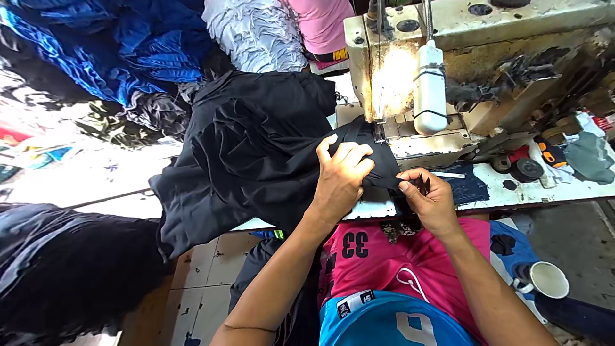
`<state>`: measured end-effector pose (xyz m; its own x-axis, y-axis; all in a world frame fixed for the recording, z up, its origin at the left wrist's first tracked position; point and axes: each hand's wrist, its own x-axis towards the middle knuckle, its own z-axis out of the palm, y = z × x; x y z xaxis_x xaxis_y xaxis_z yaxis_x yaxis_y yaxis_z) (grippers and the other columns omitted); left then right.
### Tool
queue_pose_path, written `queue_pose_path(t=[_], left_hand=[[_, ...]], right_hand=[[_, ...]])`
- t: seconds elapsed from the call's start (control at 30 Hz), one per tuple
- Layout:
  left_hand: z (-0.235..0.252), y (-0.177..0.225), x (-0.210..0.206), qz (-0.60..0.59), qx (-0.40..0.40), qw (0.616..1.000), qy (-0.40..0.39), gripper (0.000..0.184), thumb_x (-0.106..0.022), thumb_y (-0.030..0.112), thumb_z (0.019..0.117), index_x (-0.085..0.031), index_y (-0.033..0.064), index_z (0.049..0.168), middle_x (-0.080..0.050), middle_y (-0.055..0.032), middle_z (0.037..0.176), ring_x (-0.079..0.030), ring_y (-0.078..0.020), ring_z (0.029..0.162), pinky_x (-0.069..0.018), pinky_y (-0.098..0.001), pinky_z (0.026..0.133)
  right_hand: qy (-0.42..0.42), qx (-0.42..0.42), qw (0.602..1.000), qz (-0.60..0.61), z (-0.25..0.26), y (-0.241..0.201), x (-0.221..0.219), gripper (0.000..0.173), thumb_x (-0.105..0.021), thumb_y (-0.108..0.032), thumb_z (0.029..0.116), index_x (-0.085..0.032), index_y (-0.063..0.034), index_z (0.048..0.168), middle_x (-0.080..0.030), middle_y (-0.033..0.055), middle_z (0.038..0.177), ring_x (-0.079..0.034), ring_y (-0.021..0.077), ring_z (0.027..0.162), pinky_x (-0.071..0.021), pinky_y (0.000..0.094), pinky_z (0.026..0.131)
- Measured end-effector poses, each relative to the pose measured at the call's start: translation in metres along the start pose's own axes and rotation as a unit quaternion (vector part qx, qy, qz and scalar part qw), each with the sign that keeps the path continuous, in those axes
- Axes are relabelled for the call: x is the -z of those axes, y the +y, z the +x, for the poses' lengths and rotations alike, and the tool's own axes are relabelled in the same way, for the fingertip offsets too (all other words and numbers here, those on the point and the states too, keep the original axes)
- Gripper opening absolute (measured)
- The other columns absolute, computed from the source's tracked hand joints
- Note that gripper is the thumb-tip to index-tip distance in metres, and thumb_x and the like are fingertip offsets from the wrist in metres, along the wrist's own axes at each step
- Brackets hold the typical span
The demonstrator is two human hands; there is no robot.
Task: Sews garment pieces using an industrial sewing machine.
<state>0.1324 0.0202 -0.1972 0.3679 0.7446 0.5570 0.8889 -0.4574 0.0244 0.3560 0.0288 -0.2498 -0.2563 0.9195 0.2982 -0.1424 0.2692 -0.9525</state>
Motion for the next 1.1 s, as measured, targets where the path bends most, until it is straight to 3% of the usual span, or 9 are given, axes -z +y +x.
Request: queue_pose_path(t=[0.2,0.3,0.4,0.53,0.63,0.7,0.77,0.87,1.1], left_hand=[[0.008,-0.018,0.015,-0.015,-0.020,0.999,-0.036,0.026,-0.058,0.001,0.0871,-0.078,0.0150,0.096,-0.070,-0.0022,0.119,-0.060,-0.0255,0.120,-0.0269,-0.0623,0.115],[0.005,-0.023,0.020,-0.037,-0.036,0.996,-0.070,0.024,-0.059,0.001,0.0873,-0.077,0.0149,0.094,-0.071,-0.0015,0.117,-0.062,-0.0238,0.119,-0.0292,-0.0609,0.115],[0.000,-0.025,0.024,-0.059,-0.040,0.993,-0.091,0.022,-0.058,0.004,0.0895,-0.077,0.0151,0.094,-0.071,-0.0004,0.119,-0.062,-0.0219,0.120,-0.0299,-0.0607,0.116],[-0.007,-0.023,0.023,-0.091,-0.007,0.992,-0.088,0.010,-0.068,0.015,0.0880,-0.076,0.0160,0.094,-0.069,-0.0007,0.124,-0.061,-0.0199,0.122,-0.0352,-0.0566,0.114],[-0.008,-0.001,0.016,-0.081,0.061,0.994,-0.038,0.050,-0.085,0.048,0.0737,-0.069,0.0157,0.108,-0.058,-0.0067,0.138,-0.054,-0.0255,0.129,-0.0369,-0.0561,0.110],[-0.007,0.020,-0.001,-0.073,0.077,0.993,0.050,0.073,-0.082,0.060,0.0750,-0.067,0.0143,0.130,-0.056,-0.0107,0.144,-0.053,-0.0279,0.132,-0.0358,-0.0554,0.113],[-0.005,0.033,-0.020,-0.076,0.067,0.986,0.129,0.053,-0.077,0.036,0.0863,-0.067,0.0118,0.133,-0.063,-0.0115,0.139,-0.058,-0.0268,0.128,-0.0364,-0.0550,0.114],[0.000,0.028,-0.035,-0.088,0.031,0.982,0.166,0.023,-0.068,0.016,0.0941,-0.077,0.0120,0.115,-0.074,-0.0053,0.120,-0.066,-0.0213,0.117,-0.0389,-0.0536,0.113],[-0.007,-0.003,-0.015,-0.072,-0.065,0.993,0.068,0.025,-0.060,0.005,0.0953,-0.079,0.0126,0.108,-0.075,-0.0049,0.114,-0.068,-0.0220,0.110,-0.0447,-0.0515,0.107]], right_hand=[[-0.015,0.002,1.000,-0.021,0.017,0.001,-0.005,0.012,-0.063,-0.011,0.1006,-0.070,-0.0101,0.111,-0.066,0.0040,0.087,-0.050,0.0102,0.054,-0.0444,0.0252,0.049],[-0.061,0.068,0.987,-0.131,0.022,0.001,-0.003,0.015,-0.058,-0.010,0.1028,-0.070,-0.0095,0.112,-0.070,0.0013,0.111,-0.066,0.0095,0.088,-0.0580,0.0273,0.076],[-0.116,0.147,0.950,-0.249,0.028,-0.003,0.002,0.023,-0.060,-0.007,0.1015,-0.072,-0.0098,0.120,-0.067,0.0030,0.123,-0.065,0.0107,0.112,-0.0575,0.0299,0.096],[-0.134,0.184,0.939,-0.257,0.034,-0.014,0.001,0.009,-0.069,-0.007,0.0962,-0.075,-0.0084,0.102,-0.068,0.0033,0.111,-0.066,0.0108,0.104,-0.0591,0.0283,0.089],[-0.129,0.174,0.965,-0.149,0.032,-0.025,0.000,0.011,-0.069,0.001,0.0938,-0.074,-0.0036,0.103,-0.071,0.0065,0.112,-0.069,0.0150,0.105,-0.0610,0.0316,0.090],[-0.118,0.167,0.973,-0.102,0.029,-0.030,-0.002,0.013,-0.068,0.003,0.0934,-0.074,-0.0023,0.104,-0.072,0.0078,0.111,-0.070,0.0165,0.101,-0.0623,0.0325,0.087],[-0.105,0.165,0.977,-0.078,0.026,-0.032,-0.002,0.014,-0.067,0.004,0.0934,-0.074,-0.0012,0.104,-0.072,0.0087,0.110,-0.071,0.0168,0.099,-0.0626,0.0320,0.085],[-0.073,0.161,0.982,-0.062,0.023,-0.032,-0.001,0.013,-0.068,0.004,0.0930,-0.073,-0.0003,0.104,-0.073,0.0095,0.108,-0.071,0.0161,0.094,-0.0623,0.0304,0.080],[-0.045,0.100,0.993,-0.042,0.008,-0.013,0.003,0.011,-0.069,0.001,0.0940,-0.074,-0.0011,0.103,-0.073,0.0091,0.107,-0.071,0.0172,0.091,-0.0624,0.0310,0.077]])
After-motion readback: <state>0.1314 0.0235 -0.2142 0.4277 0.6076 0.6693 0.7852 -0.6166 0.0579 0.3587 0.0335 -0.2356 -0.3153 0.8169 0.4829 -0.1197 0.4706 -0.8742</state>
